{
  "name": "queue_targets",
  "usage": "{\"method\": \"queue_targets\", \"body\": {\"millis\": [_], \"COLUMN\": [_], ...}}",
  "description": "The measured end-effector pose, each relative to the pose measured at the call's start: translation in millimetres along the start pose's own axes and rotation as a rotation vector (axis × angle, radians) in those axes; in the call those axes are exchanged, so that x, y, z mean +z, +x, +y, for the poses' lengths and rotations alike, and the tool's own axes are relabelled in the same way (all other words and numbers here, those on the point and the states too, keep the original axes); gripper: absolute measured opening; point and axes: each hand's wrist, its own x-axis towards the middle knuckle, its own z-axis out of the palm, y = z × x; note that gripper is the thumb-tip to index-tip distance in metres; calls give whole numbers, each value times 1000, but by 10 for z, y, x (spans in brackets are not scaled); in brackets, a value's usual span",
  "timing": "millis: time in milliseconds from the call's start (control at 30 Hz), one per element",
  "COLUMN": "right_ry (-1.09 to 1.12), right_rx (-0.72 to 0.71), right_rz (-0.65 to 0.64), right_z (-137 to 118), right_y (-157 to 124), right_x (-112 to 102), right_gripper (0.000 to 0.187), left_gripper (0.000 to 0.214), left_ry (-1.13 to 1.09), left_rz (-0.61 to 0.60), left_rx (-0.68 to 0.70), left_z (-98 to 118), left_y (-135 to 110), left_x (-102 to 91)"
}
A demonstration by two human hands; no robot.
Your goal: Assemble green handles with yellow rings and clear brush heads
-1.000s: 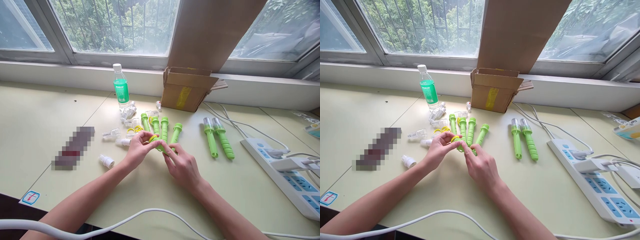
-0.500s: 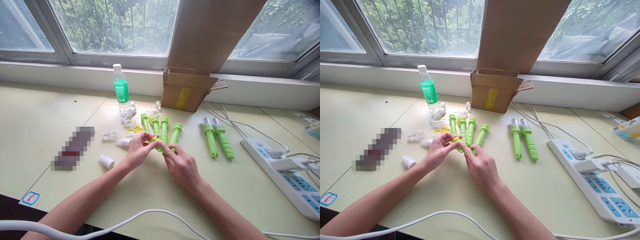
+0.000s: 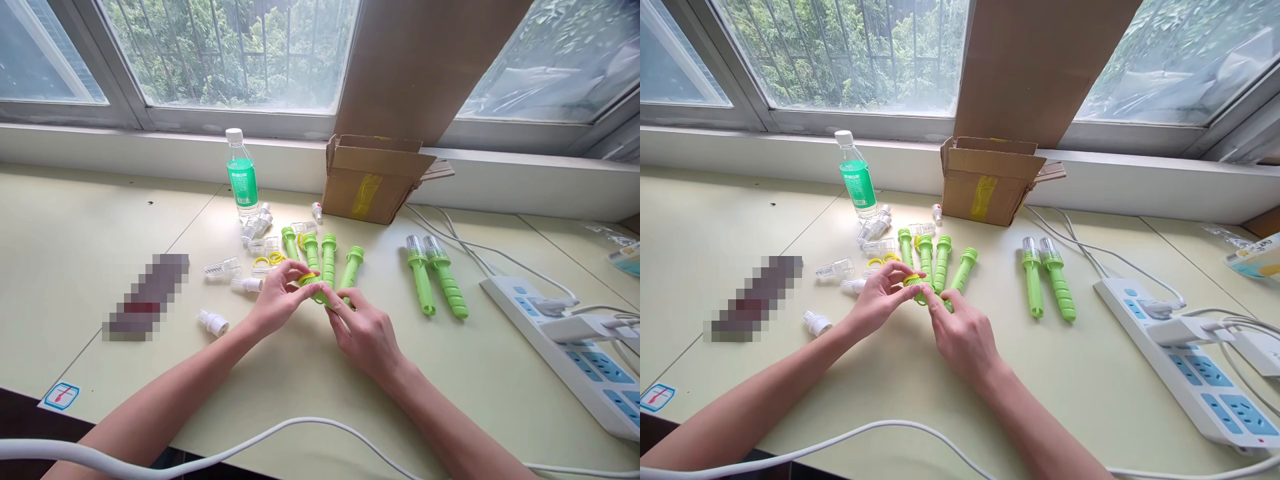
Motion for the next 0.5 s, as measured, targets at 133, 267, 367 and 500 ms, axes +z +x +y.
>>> {"method": "queue_targets", "body": {"millis": [133, 267, 367, 500], "right_ry": [-4, 1, 12, 14], "right_rx": [1, 9, 6, 1], "right_rz": [5, 16, 17, 10], "right_z": [-1, -1, -4, -11], "right_y": [-1, -1, 4, 7], "right_x": [-1, 2, 2, -3], "right_gripper": [47, 47, 48, 48], "left_gripper": [31, 30, 30, 29], "left_ry": [40, 37, 19, 14], "left_rz": [-21, -71, -98, -100], "left_rx": [27, 31, 25, 17], "left_z": [9, 40, 56, 51], "left_y": [10, 15, 17, 24], "left_x": [-21, -46, -61, -69]}}
